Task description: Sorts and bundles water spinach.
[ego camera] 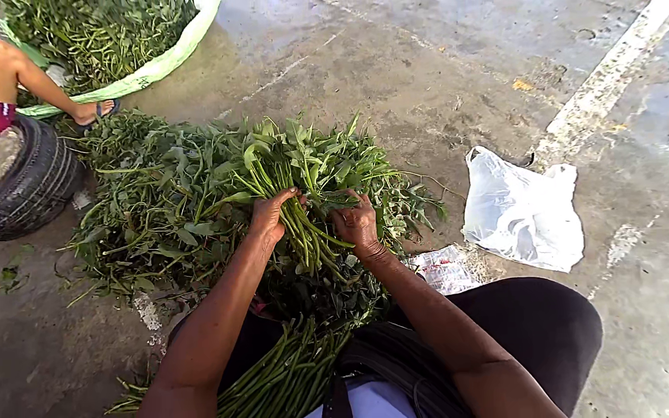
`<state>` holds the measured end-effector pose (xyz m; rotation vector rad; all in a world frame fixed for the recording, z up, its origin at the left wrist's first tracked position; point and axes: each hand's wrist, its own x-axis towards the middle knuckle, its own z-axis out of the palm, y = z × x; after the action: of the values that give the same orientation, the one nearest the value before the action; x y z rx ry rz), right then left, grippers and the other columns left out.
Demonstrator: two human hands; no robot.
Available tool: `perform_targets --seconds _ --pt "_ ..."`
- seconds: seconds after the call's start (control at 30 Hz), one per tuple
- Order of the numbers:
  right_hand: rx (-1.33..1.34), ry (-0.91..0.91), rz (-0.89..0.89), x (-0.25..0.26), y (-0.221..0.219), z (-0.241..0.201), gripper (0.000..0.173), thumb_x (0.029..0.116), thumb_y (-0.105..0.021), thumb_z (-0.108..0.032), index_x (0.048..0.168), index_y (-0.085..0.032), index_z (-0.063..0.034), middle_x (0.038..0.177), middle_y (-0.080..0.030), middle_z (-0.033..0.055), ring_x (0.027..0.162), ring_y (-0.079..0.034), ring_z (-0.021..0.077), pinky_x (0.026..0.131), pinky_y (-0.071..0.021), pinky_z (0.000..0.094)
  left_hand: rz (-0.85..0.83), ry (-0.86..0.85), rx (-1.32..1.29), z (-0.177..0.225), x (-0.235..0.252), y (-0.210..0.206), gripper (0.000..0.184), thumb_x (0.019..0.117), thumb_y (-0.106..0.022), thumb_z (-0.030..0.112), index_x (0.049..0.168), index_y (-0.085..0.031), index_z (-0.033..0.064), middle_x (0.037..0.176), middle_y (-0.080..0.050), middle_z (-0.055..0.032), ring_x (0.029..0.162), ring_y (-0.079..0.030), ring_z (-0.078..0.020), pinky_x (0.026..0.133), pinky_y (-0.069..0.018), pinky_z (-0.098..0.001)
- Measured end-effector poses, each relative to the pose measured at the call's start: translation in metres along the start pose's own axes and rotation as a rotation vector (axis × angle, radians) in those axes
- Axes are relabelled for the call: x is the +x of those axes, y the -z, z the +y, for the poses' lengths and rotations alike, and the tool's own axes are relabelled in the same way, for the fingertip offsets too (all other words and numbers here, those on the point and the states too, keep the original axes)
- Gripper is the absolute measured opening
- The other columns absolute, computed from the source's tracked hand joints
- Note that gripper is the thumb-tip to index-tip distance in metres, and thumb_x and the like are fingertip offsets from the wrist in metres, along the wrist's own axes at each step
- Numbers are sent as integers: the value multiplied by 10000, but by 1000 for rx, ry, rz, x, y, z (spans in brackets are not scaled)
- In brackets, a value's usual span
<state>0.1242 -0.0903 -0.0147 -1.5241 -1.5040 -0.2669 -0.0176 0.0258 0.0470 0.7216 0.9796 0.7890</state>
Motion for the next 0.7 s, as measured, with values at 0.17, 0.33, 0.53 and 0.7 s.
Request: perform_targets --seconds 0.17,0.33,0.53,0.7 --pt "310 -103 -68 4 -2 -10 103 914 -723 -51 960 -789 13 1070 -757 170 1043 -708 279 951 -533 451 -160 11 -36 -6 -3 1 190 1002 -537 8 1183 -593 -4 1039 -708 -148 931 -705 -228 847 -599 -382" --pt "522 -373 -123 -3 -4 -18 140 983 -667 -72 1088 -741 -18 954 -731 93 793 -677 109 769 -581 293 -240 -6 -21 -4 -7 4 255 994 -621 104 1247 -610 70 1110 -714 -91 984 -711 -194 882 -604 -371" --pt "310 -380 -182 1 -2 -17 194 992 -645 -86 1116 -761 7 1035 -766 168 1016 -732 293 1003 -525 513 -84 0 116 -9 -4 4 503 913 -738 86 1366 -518 68 1208 -665 -111 1067 -671 -208 915 -578 -406" --pt "714 -632 -304 4 6 -21 139 1030 -604 -79 1105 -705 -19 868 -676 43 628 -556 54 590 -493 204 -196 64 21 -9 -4 5 263 979 -639 77 1238 -596 59 1070 -734 -111 921 -729 -194 819 -617 -362"
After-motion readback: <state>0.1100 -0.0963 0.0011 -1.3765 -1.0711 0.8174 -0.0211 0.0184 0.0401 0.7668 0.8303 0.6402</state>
